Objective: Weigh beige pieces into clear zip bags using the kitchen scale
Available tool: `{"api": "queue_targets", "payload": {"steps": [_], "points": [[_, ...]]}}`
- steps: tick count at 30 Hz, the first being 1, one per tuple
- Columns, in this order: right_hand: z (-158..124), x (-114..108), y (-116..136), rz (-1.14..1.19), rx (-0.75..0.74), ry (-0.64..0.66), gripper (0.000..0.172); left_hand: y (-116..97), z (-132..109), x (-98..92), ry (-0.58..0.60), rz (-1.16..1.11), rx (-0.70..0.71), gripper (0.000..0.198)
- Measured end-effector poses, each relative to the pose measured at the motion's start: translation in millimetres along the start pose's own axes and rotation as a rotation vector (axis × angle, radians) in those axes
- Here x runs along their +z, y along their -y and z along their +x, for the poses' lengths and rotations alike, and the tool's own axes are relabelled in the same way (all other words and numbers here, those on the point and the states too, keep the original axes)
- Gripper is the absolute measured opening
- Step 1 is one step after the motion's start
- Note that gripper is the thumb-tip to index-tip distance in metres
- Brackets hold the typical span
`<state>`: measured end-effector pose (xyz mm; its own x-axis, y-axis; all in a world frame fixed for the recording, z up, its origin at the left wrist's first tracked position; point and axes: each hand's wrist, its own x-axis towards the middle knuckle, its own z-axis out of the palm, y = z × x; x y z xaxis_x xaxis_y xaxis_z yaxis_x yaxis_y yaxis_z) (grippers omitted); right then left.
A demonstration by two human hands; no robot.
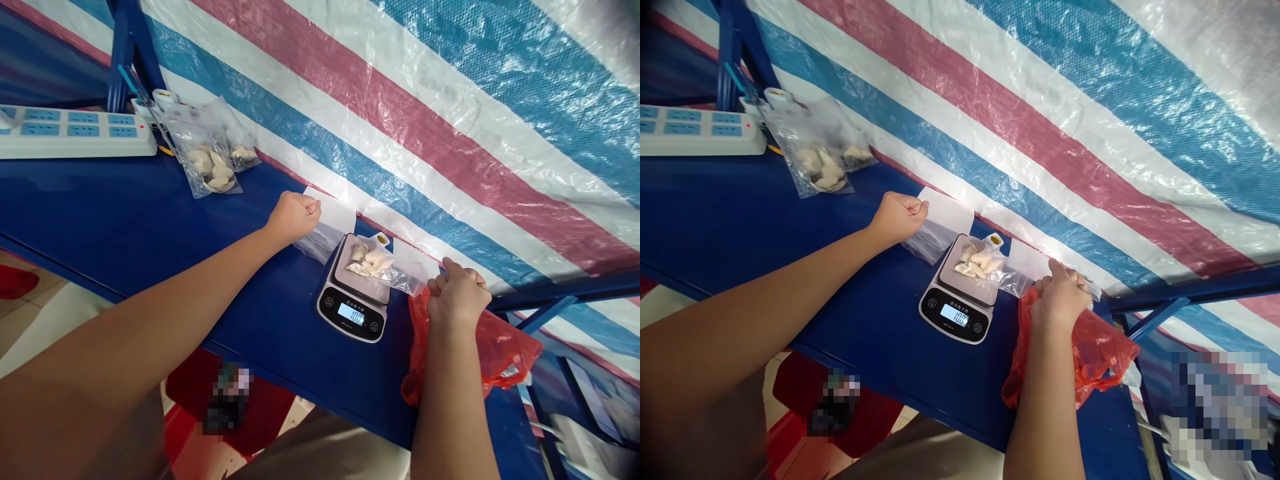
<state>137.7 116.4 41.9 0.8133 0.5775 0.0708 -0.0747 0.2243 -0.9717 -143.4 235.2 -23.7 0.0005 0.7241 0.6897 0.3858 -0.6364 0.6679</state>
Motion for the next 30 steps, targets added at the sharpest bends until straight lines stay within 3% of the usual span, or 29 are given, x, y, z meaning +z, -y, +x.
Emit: {"api": "queue_targets", "payload": {"steps": [11, 13, 16, 21, 25, 30], "points": [[-1, -2, -2, 0.022, 0.005, 0.119, 0.052, 4, -1, 2.0, 0.032, 0.084, 0.044, 0.05], [-1, -2, -2, 0.021, -0.001, 0.129, 0.051, 1, -1, -0.3, 0.032, 0.105, 0.031, 0.041], [-2, -2, -1, 0.015, -0.009, 0.14, 0.051, -3, -1, -4.0, 0.019, 0.112, 0.064, 0.008], [-3, 0, -1, 0.014, -0.029, 0.142, 0.05, 0, -1, -6.4, -0.015, 0.121, 0.179, 0.04], [-3, 0, -2, 0.009, -0.037, 0.144, 0.048, 1, -1, -6.2, -0.021, 0.12, 0.207, 0.037], [-3, 0, -3, -0.002, -0.047, 0.14, 0.049, -1, -1, -9.1, 0.106, 0.106, 0.263, 0.03]]}}
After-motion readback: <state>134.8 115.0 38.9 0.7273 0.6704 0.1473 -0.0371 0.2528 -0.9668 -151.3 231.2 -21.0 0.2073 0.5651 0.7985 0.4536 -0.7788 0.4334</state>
